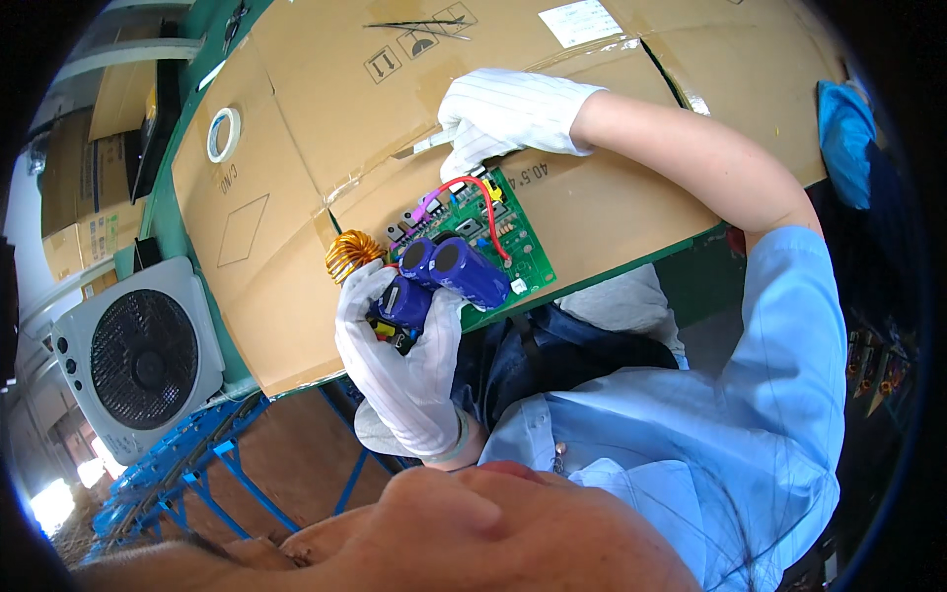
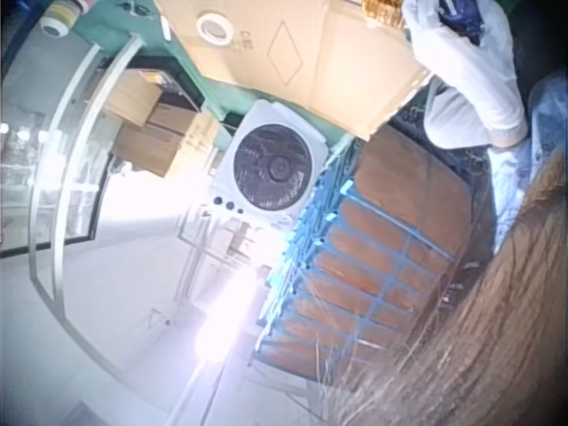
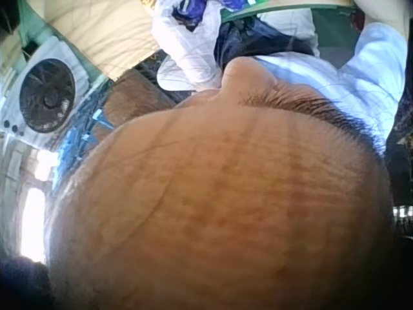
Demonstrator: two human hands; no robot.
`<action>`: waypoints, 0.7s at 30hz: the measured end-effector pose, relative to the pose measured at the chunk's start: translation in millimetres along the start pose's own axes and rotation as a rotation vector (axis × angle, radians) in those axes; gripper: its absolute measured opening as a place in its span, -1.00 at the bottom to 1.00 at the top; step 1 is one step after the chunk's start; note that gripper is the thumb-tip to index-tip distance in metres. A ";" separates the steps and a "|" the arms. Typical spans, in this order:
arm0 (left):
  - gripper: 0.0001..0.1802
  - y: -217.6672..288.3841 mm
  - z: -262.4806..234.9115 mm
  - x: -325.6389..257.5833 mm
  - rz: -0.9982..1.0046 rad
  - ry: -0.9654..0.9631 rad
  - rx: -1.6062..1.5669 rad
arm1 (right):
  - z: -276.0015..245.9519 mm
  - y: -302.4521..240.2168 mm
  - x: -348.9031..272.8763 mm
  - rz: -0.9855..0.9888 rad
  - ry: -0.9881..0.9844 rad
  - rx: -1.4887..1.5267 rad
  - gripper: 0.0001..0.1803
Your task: The person inspects green circuit boards by holding them with gloved hands, turning them over to view both sides, and using a small tool to point at components. They repeatedly pick up boards from a nearby tray, examine them, and place them back down.
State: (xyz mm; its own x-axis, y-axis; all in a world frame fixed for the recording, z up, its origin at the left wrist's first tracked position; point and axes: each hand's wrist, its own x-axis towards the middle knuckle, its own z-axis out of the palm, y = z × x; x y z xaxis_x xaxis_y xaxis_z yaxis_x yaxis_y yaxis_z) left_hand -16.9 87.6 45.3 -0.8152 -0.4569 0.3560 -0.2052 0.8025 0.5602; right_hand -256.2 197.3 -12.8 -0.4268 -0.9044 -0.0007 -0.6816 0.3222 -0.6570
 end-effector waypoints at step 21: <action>-0.37 -1.0 1.3 5.1 0.060 0.030 -0.005 | -23.5 -16.3 9.8 0.183 -0.105 -0.095 -0.42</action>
State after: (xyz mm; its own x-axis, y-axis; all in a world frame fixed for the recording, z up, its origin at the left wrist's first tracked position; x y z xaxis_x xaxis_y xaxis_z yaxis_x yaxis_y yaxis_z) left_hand -21.5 84.9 45.5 -0.8092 -0.4197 0.4112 -0.1540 0.8269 0.5409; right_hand -263.2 189.8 15.7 -0.4877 -0.8509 -0.1951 -0.6537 0.5041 -0.5643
